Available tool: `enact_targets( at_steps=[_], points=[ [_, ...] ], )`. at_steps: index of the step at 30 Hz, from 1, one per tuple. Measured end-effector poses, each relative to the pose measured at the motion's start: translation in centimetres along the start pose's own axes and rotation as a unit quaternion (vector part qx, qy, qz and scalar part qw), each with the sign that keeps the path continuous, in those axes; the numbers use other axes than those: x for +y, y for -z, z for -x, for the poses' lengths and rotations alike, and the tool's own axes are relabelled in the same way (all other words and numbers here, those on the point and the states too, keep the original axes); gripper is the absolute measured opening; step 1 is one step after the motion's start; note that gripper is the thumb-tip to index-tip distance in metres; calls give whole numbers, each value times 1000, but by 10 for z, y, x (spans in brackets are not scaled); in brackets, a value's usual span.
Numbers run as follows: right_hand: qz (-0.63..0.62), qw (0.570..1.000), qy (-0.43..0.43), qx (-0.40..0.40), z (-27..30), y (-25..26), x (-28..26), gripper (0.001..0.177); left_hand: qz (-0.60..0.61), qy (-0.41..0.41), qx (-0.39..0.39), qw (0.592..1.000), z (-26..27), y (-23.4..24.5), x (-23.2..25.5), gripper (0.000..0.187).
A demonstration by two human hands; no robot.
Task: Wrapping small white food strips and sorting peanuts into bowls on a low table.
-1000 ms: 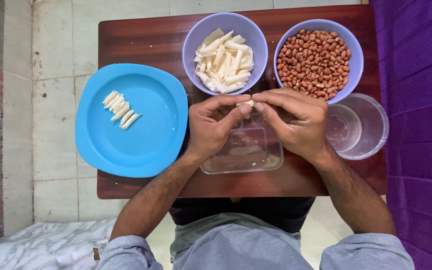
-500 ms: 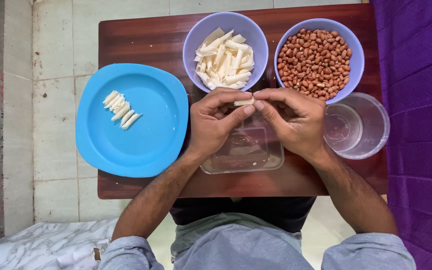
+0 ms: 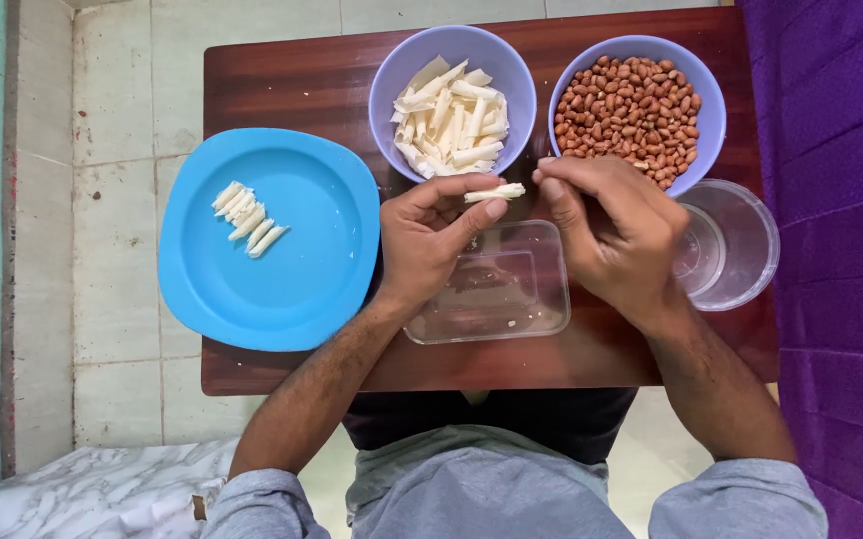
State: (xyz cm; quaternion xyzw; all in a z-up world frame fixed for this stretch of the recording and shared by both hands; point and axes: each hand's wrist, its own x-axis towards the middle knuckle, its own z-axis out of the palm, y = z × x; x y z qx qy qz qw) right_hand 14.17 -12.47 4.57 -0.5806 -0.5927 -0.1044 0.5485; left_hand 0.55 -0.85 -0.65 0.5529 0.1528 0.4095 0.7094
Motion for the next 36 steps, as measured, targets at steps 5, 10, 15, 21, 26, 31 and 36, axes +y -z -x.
enact_targets(
  at_steps=[5,10,15,21,26,31,36],
  points=[
    [127,989,43,-68,-5,35,-13,7,-40,14,-7,999,4,-3,8,24],
    [262,954,-18,-146,26,89,-7,28,-78,41,-8,996,7,-7,16,20],
    [301,873,-243,-296,75,123,15,63,-91,97,-12,991,10,-11,24,20],
    [269,864,-231,-357,82,112,16,93,-80,102,-30,991,11,-12,17,20],
    [302,940,-41,-153,80,116,6,20,-72,77,-35,994,11,-10,12,20],
    [292,956,19,-1,82,111,10,24,-112,52,-34,992,11,-9,10,17],
    [352,933,57,-54,92,105,28,16,-64,83,-37,994,11,-12,17,19]
  ],
)
